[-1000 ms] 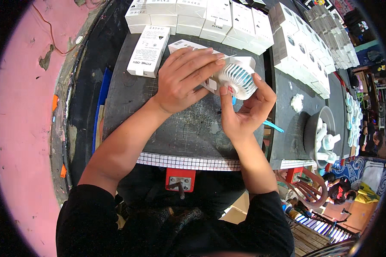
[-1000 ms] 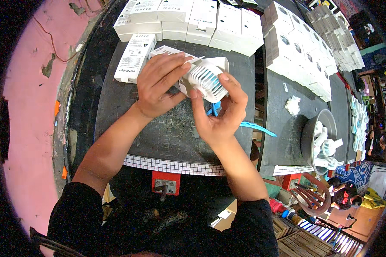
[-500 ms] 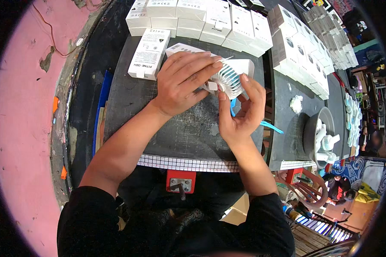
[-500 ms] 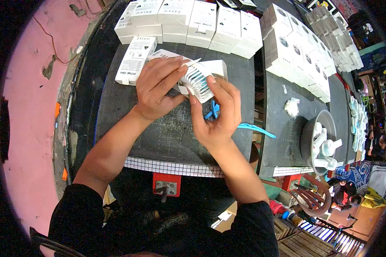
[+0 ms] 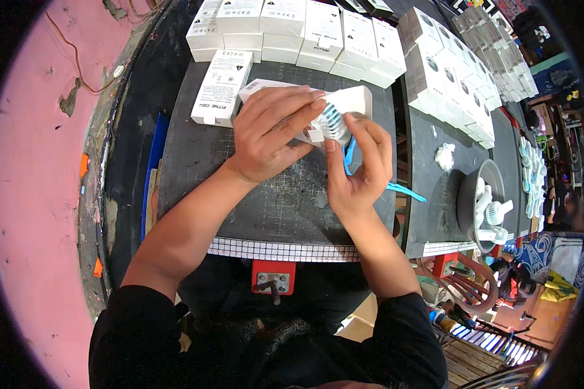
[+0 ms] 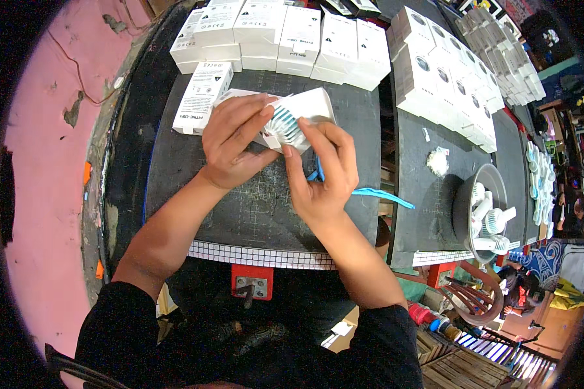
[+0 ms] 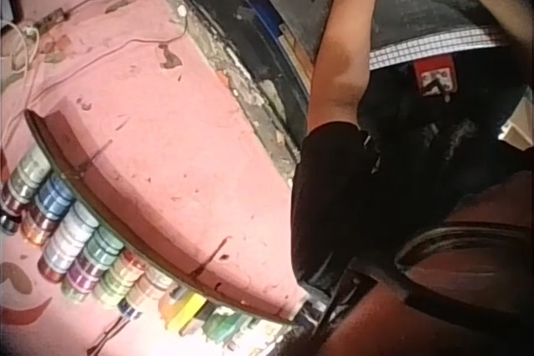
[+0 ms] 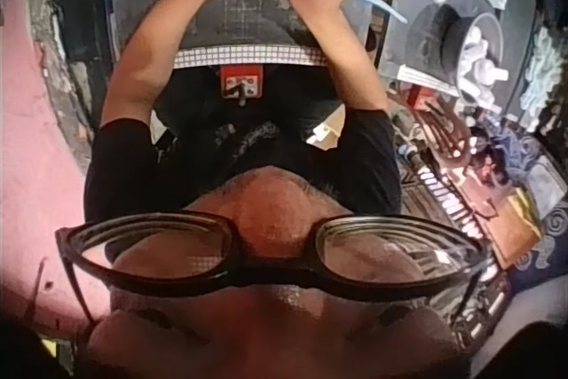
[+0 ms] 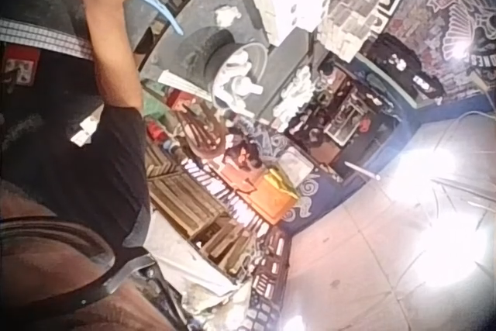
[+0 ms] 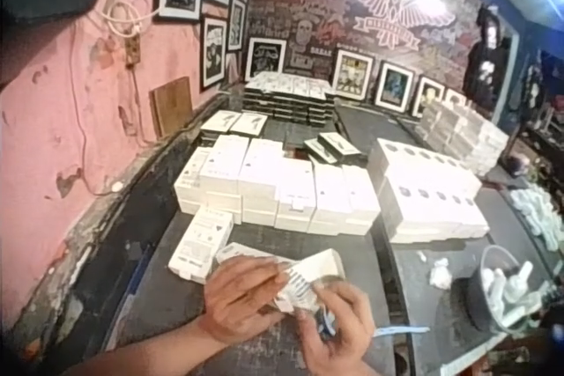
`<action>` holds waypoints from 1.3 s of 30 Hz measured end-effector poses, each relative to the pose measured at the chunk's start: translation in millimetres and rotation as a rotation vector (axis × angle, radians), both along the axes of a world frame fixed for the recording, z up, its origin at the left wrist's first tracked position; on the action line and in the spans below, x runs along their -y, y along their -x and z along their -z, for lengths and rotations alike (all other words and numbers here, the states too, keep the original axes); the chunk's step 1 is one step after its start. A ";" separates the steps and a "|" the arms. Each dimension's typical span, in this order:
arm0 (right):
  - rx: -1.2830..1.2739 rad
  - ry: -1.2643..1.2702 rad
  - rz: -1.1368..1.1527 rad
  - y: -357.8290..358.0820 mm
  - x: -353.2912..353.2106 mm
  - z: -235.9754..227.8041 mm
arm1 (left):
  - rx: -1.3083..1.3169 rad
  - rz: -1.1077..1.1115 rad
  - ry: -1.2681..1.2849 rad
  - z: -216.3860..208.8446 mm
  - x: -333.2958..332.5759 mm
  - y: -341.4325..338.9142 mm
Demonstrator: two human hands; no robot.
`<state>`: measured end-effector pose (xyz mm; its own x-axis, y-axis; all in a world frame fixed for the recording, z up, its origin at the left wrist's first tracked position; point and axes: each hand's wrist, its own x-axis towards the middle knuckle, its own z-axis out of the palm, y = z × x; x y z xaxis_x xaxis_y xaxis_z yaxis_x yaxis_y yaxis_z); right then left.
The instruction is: The recorder attaches lanyards to small portable hand fans and packs them into their individual boxes.
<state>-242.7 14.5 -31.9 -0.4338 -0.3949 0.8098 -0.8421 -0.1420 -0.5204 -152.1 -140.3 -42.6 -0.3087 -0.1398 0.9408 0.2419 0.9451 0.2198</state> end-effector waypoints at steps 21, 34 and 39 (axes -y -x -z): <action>-0.090 -0.042 -0.041 1.0 -4.0 -6.1 | 0.040 -0.087 -0.092 -5.3 -9.7 1.9; 0.171 0.238 -0.196 13.9 4.0 8.1 | 0.116 0.150 -0.266 4.8 -32.0 -4.9; 0.002 -0.041 -0.134 24.5 -4.8 1.5 | 0.205 0.177 -0.287 4.3 -18.1 -5.4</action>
<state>-267.2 19.3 -33.3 -0.3765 -0.4820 0.7912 -0.8162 -0.2314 -0.5294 -146.7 -122.2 -46.9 -0.5289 -0.3159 0.7877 0.3198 0.7855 0.5298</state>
